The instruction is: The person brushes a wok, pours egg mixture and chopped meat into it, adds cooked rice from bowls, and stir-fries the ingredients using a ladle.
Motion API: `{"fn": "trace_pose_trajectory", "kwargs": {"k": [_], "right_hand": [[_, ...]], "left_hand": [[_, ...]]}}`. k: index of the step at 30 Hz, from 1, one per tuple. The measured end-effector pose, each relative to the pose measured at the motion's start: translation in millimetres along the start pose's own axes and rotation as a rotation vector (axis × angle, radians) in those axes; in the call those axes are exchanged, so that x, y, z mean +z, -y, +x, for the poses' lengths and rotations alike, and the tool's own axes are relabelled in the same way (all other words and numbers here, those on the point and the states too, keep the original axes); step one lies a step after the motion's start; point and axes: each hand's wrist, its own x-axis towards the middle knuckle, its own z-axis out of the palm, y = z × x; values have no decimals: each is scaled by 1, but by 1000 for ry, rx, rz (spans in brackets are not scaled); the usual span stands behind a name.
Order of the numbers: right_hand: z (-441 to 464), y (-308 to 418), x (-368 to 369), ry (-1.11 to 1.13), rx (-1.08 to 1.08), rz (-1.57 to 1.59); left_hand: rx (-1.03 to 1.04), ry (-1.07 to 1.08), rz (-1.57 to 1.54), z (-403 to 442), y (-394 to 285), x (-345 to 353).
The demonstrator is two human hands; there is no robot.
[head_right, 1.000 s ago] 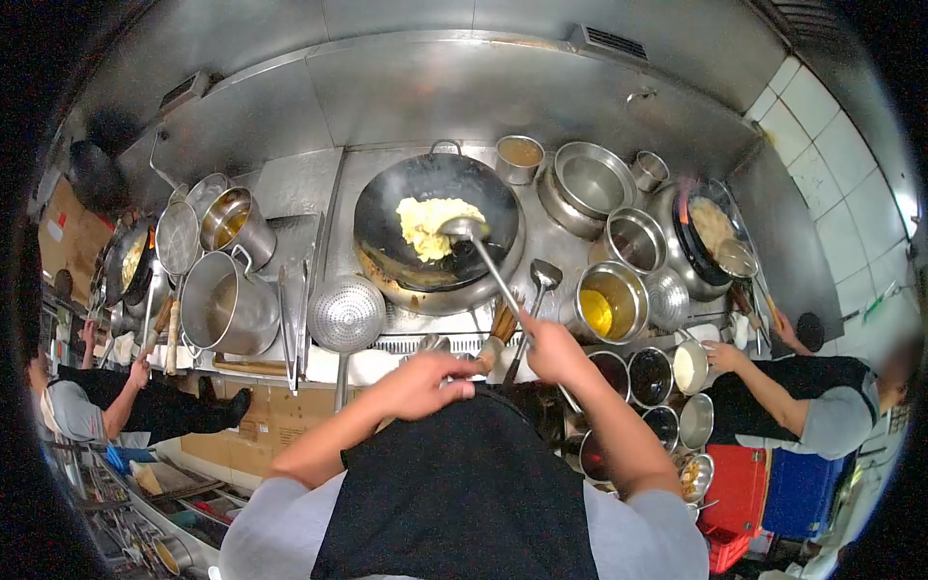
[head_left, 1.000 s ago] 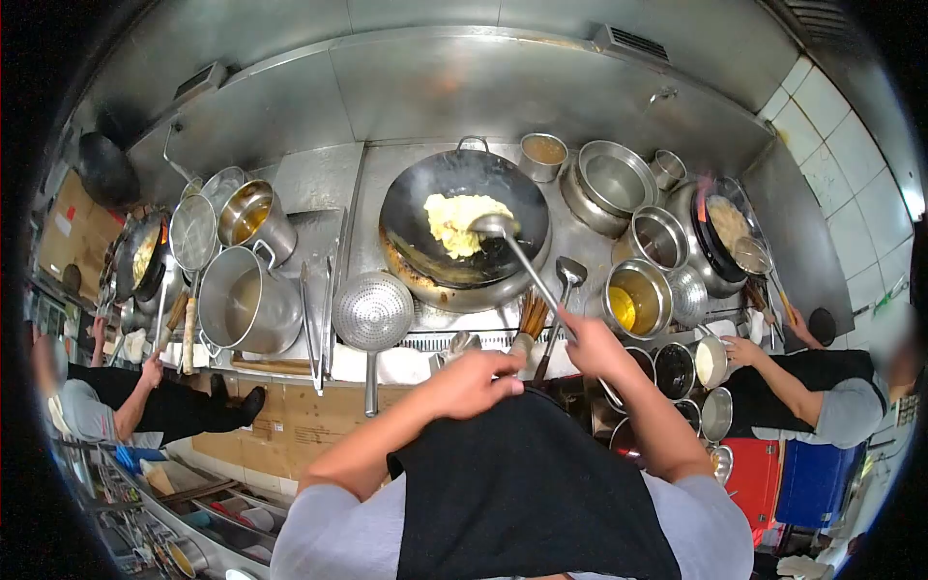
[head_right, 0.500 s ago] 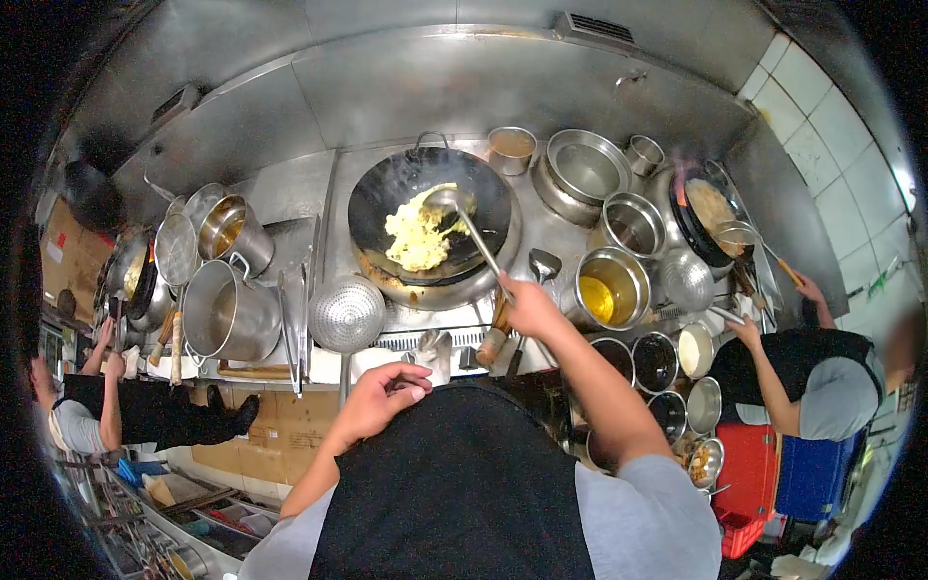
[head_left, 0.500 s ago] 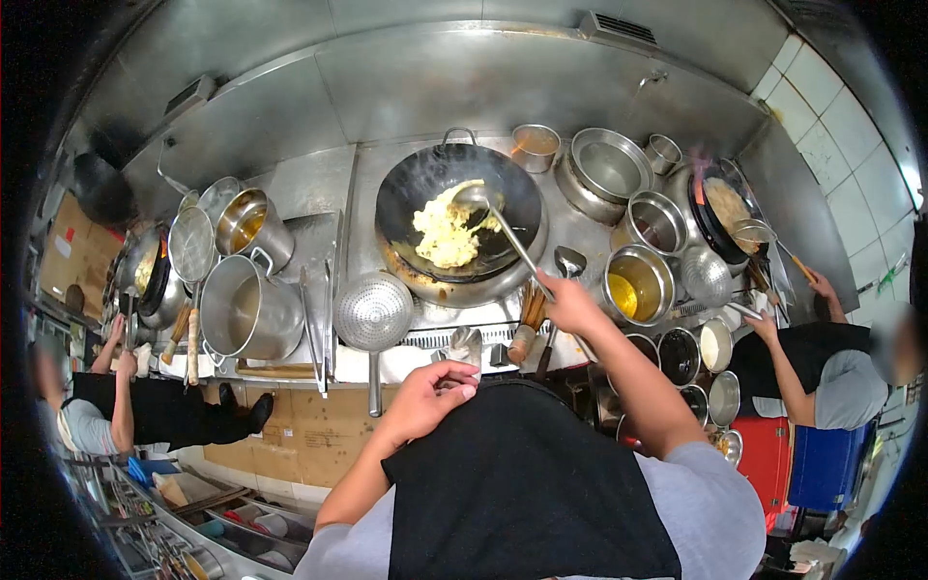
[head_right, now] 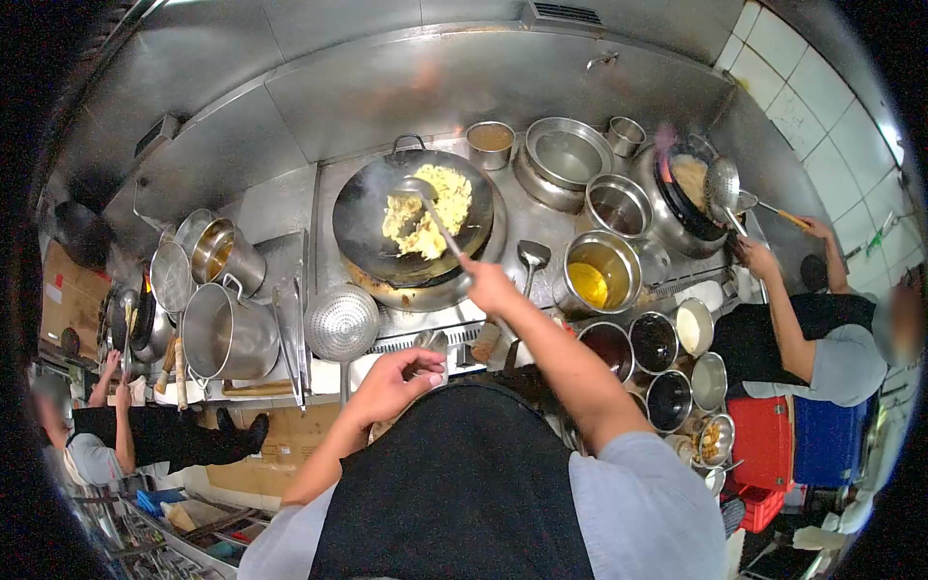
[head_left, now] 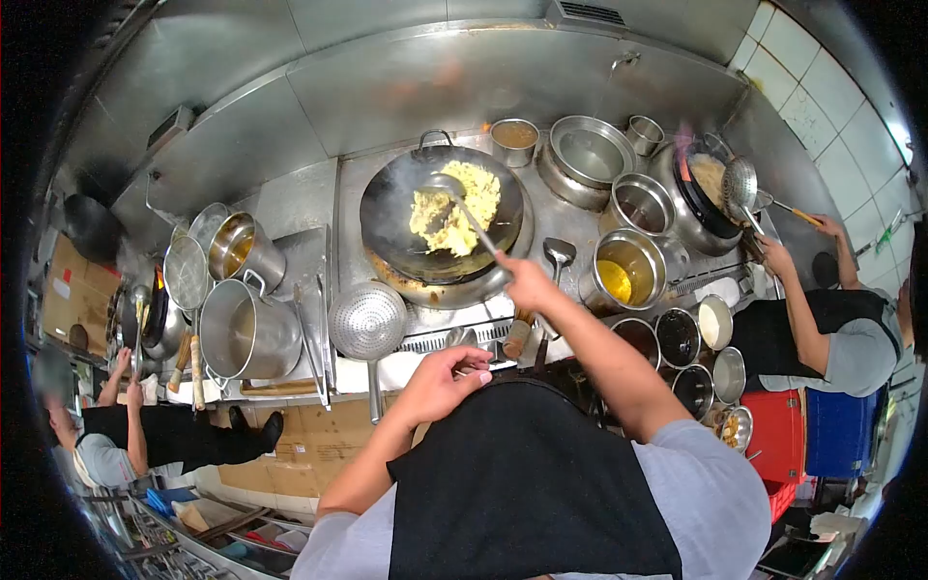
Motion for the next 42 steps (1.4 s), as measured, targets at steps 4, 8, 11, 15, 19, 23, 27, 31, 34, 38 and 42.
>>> {"fn": "trace_pose_trajectory", "kwargs": {"k": [4, 8, 11, 15, 19, 23, 27, 31, 34, 38, 42], "right_hand": [[-38, -32, 10, -4, -391, 138], [-82, -30, -55, 111, -134, 38], [-38, -24, -48, -47, -101, -58], [2, -1, 6, 19, -200, 9], [-80, 21, -29, 233, -270, -10], [-174, 61, -141, 465, -171, 34], [-164, 62, -135, 385, -179, -131], [-98, 39, -60, 184, -97, -218], [-79, 36, -31, -69, -155, -201], [-134, 63, -61, -42, -116, -168], [-181, 34, -72, 80, -95, 95]], "left_hand": [[14, -71, 52, 3, -7, 1], [35, -240, 408, 10, 3, -11], [246, -439, 720, 65, 43, -22], [198, -452, 885, 139, 84, -38], [107, -470, 931, 133, 78, -29], [155, -502, 875, 80, 10, -21], [186, -505, 875, 104, 20, -33], [102, -496, 879, 142, 101, -19], [148, -527, 915, 119, 121, 7], [91, -311, 864, 64, 104, 19], [232, -530, 891, 95, 57, -15]]}}
